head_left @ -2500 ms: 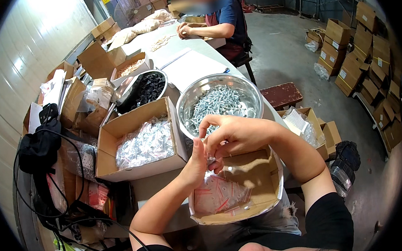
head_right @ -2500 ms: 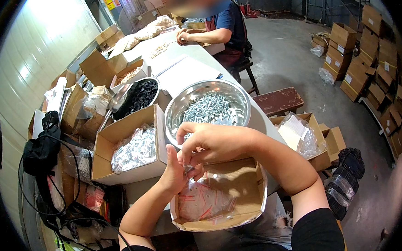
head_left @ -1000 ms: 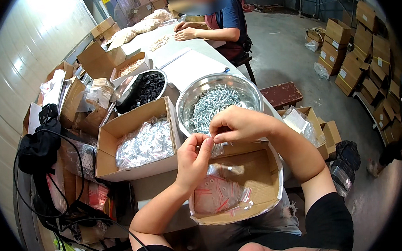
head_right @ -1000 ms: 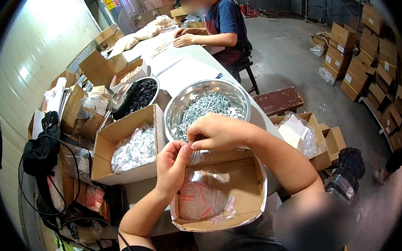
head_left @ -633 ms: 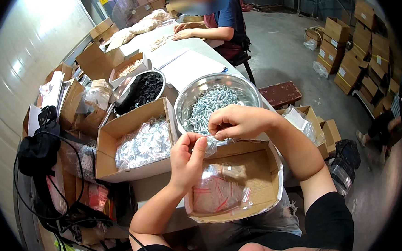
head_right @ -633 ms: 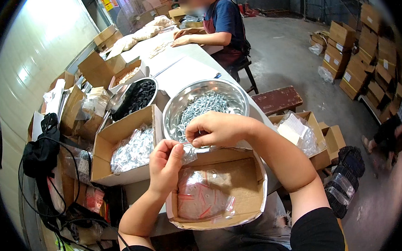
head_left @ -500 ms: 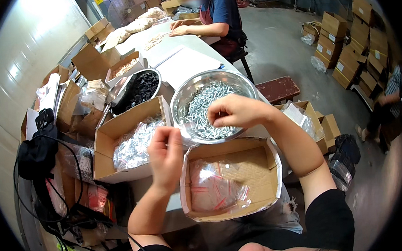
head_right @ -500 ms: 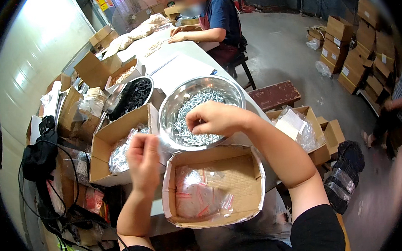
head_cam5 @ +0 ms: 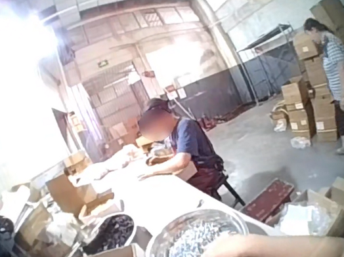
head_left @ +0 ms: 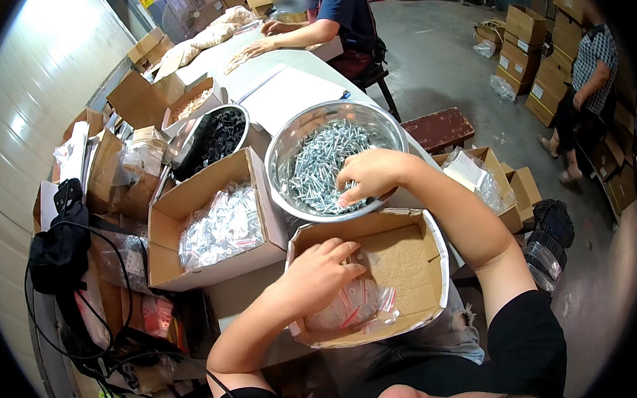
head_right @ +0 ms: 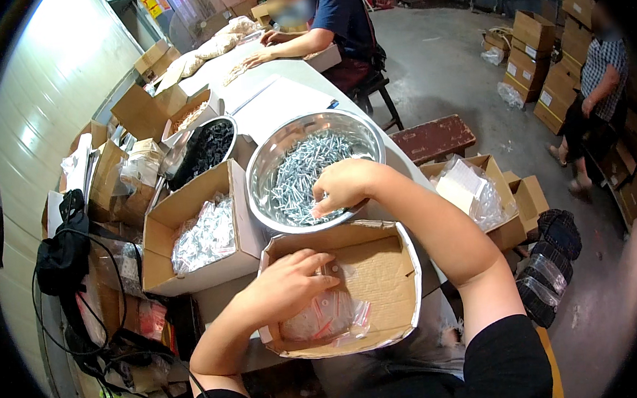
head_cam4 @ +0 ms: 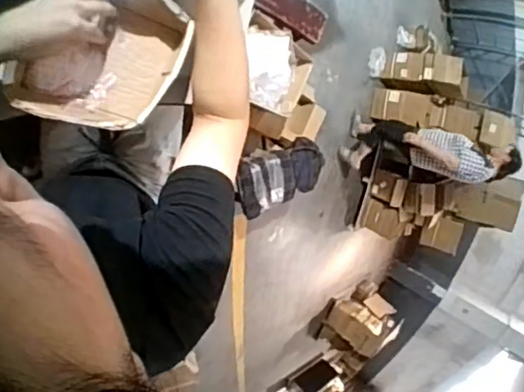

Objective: The person picks small metal screws from a large stainless steel bowl and places them one by one into small clear plastic bags. The filled bags are then placed into a cardboard box. The task is performed by hand in a repetitive manner.

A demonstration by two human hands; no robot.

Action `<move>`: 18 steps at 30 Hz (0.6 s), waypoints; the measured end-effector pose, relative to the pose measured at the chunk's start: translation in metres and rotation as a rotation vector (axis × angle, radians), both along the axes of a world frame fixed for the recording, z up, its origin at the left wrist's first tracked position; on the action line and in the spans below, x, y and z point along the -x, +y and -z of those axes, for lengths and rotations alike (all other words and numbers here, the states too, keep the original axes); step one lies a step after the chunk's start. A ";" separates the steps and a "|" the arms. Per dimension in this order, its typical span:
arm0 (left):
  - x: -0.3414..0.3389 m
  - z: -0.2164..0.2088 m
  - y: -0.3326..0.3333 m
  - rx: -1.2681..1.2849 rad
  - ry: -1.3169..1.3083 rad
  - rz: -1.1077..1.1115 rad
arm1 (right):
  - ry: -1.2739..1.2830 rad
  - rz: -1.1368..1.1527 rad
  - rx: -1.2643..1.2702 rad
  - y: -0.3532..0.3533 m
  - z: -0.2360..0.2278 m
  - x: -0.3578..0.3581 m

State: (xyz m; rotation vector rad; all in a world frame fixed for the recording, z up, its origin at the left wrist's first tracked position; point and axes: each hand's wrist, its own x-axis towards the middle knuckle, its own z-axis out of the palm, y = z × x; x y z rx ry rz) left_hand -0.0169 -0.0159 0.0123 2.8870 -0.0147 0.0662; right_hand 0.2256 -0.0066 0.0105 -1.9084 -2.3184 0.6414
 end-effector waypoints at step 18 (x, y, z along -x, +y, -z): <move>-0.017 -0.006 0.002 1.002 -0.090 -0.289 | 0.629 -0.062 0.175 0.002 -0.001 -0.017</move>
